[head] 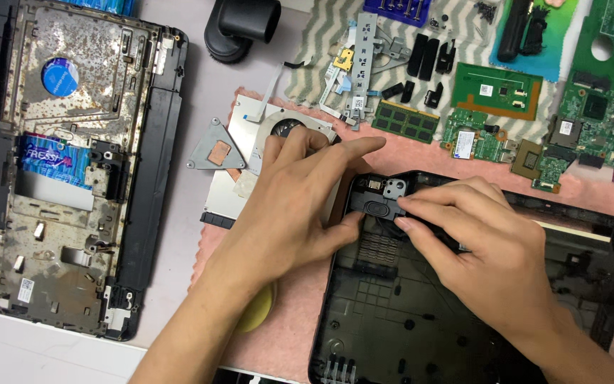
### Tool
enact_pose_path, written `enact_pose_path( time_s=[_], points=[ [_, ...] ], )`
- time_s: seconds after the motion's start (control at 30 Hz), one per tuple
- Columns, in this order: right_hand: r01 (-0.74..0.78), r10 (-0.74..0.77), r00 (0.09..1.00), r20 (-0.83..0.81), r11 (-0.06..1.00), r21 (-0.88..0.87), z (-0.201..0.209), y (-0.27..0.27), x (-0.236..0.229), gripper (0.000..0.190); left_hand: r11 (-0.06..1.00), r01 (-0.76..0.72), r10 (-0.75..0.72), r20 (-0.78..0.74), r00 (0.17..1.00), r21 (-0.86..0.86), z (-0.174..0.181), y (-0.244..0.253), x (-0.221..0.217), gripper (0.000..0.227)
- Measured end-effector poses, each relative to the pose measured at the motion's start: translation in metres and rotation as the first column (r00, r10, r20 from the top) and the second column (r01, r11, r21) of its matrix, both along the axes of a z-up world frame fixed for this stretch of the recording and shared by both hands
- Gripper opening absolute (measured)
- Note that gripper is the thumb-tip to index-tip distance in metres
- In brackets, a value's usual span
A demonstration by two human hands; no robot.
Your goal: The person assembles a laptop by installing internal components into the chassis. They place a fan and heat sink assembly, connect ribbon cables, and secure metal brackets using a screwdriver.
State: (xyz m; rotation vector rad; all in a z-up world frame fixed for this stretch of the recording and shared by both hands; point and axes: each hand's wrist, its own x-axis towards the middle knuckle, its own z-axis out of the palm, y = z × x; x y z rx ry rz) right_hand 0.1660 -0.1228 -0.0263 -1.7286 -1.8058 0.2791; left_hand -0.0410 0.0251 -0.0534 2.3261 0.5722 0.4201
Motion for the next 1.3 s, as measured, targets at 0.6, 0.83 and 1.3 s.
enact_pose_path(
  time_s=[0.6, 0.83, 1.3],
  points=[
    [-0.019, 0.018, 0.999, 0.026, 1.0, 0.012, -0.003, 0.001, 0.002, 0.006, 0.988, 0.016, -0.02, 0.024, 0.999, 0.155, -0.002, -0.005, -0.001, 0.07],
    [-0.035, 0.035, 0.999, 0.011, 0.999, 0.002, -0.005, 0.0, 0.004, 0.011, 1.0, 0.007, -0.007, 0.023, 1.0, 0.009, 0.0, -0.002, 0.0, 0.075],
    [-0.063, 0.062, 0.996, 0.058, 0.998, 0.009, -0.014, -0.003, 0.001, 0.014, 1.0, 0.002, -0.003, 0.043, 0.999, 0.01, 0.0, -0.002, 0.0, 0.073]
  ],
)
